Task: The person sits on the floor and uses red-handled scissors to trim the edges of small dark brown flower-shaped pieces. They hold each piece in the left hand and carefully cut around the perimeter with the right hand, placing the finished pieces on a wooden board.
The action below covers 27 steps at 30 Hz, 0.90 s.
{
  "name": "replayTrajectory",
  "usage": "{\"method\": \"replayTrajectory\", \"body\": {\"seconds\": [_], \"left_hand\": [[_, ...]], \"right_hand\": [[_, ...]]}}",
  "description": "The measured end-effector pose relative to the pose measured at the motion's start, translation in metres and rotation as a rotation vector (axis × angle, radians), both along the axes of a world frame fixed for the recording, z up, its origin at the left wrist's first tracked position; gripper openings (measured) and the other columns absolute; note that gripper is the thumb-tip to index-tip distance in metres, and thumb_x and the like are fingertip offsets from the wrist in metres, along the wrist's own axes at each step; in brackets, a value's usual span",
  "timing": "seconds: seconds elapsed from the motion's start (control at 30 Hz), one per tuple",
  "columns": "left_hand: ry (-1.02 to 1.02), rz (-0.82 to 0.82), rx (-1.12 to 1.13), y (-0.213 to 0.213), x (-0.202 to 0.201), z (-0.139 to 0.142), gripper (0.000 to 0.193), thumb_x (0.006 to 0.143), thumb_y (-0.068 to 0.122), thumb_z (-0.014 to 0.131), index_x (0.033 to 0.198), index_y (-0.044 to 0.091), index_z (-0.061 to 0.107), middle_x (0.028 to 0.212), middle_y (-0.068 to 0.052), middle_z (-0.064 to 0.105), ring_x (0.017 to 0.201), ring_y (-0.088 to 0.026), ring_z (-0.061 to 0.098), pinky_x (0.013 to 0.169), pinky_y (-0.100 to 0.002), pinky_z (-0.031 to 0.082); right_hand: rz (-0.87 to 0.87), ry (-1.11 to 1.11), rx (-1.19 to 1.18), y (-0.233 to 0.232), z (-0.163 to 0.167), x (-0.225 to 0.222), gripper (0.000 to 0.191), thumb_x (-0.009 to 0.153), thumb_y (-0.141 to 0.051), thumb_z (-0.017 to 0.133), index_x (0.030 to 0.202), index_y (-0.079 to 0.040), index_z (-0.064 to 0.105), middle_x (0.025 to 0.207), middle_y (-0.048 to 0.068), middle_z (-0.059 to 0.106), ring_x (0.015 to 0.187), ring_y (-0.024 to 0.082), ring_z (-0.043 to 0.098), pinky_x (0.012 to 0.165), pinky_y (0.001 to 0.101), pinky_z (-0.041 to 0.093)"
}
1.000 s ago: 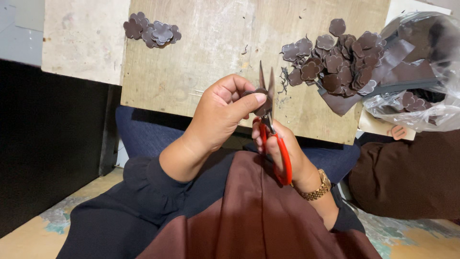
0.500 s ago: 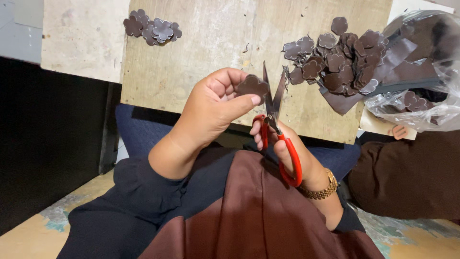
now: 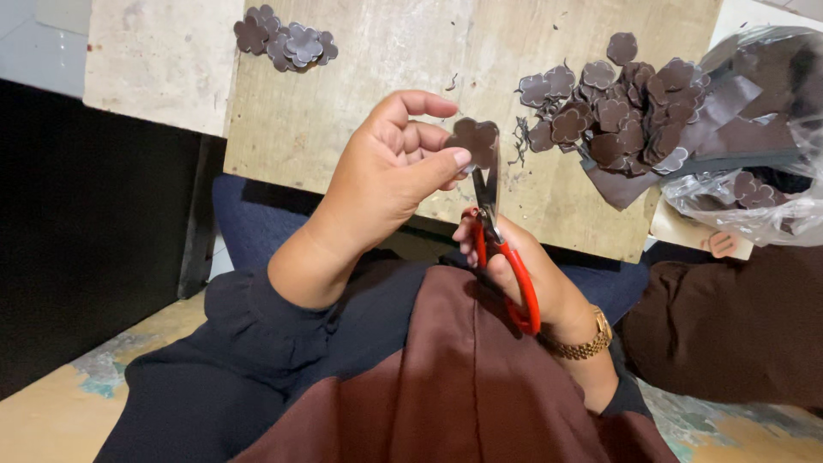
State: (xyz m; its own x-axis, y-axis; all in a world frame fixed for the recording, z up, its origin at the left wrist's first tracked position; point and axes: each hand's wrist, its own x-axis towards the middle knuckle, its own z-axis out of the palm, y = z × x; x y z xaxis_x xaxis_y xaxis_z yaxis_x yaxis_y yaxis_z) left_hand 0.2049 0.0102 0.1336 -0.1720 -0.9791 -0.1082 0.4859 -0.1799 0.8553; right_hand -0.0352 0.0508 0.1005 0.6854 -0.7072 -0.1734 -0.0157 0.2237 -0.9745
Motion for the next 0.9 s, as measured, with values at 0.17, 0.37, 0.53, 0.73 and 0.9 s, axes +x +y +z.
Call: {"method": "replayTrajectory", "body": {"seconds": [0.17,0.37,0.53,0.73,0.9], "left_hand": [[-0.123,0.006,0.033,0.0,0.001,0.006,0.05,0.089,0.001,0.077,0.129,-0.001,0.047,0.093,-0.007,0.066,0.08,-0.009,0.067,0.072,-0.023,0.058],[-0.348,-0.016,-0.062,0.003,0.004,0.015,0.059,0.089,0.004,0.081,0.134,0.002,0.043,0.093,-0.005,0.066,0.08,-0.006,0.068,0.071,-0.02,0.057],[-0.347,-0.044,-0.062,0.001,0.005,0.019,0.059,0.089,0.005,0.081,0.134,0.003,0.043,0.092,-0.005,0.069,0.078,-0.006,0.068,0.07,-0.019,0.055],[-0.349,-0.065,-0.041,0.001,0.007,0.023,0.059,0.088,0.005,0.081,0.133,0.004,0.043,0.089,-0.006,0.07,0.074,-0.006,0.067,0.065,-0.019,0.055],[-0.387,-0.072,-0.049,0.001,0.008,0.023,0.058,0.089,0.006,0.081,0.133,0.004,0.043,0.089,-0.006,0.072,0.074,-0.006,0.067,0.065,-0.02,0.055]], "right_hand": [[0.019,-0.008,0.028,-0.001,0.0,-0.001,0.09,0.098,-0.069,0.057,0.149,0.003,0.042,0.128,0.007,0.055,0.108,0.014,0.052,0.098,0.0296,0.047],[0.036,0.051,-0.005,-0.001,0.004,-0.001,0.087,0.097,-0.071,0.057,0.142,0.003,0.049,0.115,0.004,0.055,0.099,0.013,0.05,0.092,0.0275,0.047],[0.032,0.043,-0.004,-0.002,0.011,0.002,0.088,0.095,-0.074,0.055,0.139,0.002,0.049,0.113,0.003,0.055,0.096,0.012,0.049,0.088,0.0261,0.046],[0.057,0.081,0.003,-0.003,0.015,0.002,0.087,0.095,-0.076,0.053,0.135,0.002,0.054,0.102,0.003,0.054,0.092,0.011,0.049,0.085,0.0251,0.045],[0.038,0.053,0.022,-0.003,0.013,0.003,0.089,0.092,-0.078,0.054,0.132,0.001,0.05,0.107,0.002,0.053,0.089,0.011,0.047,0.082,0.0245,0.046]]}}
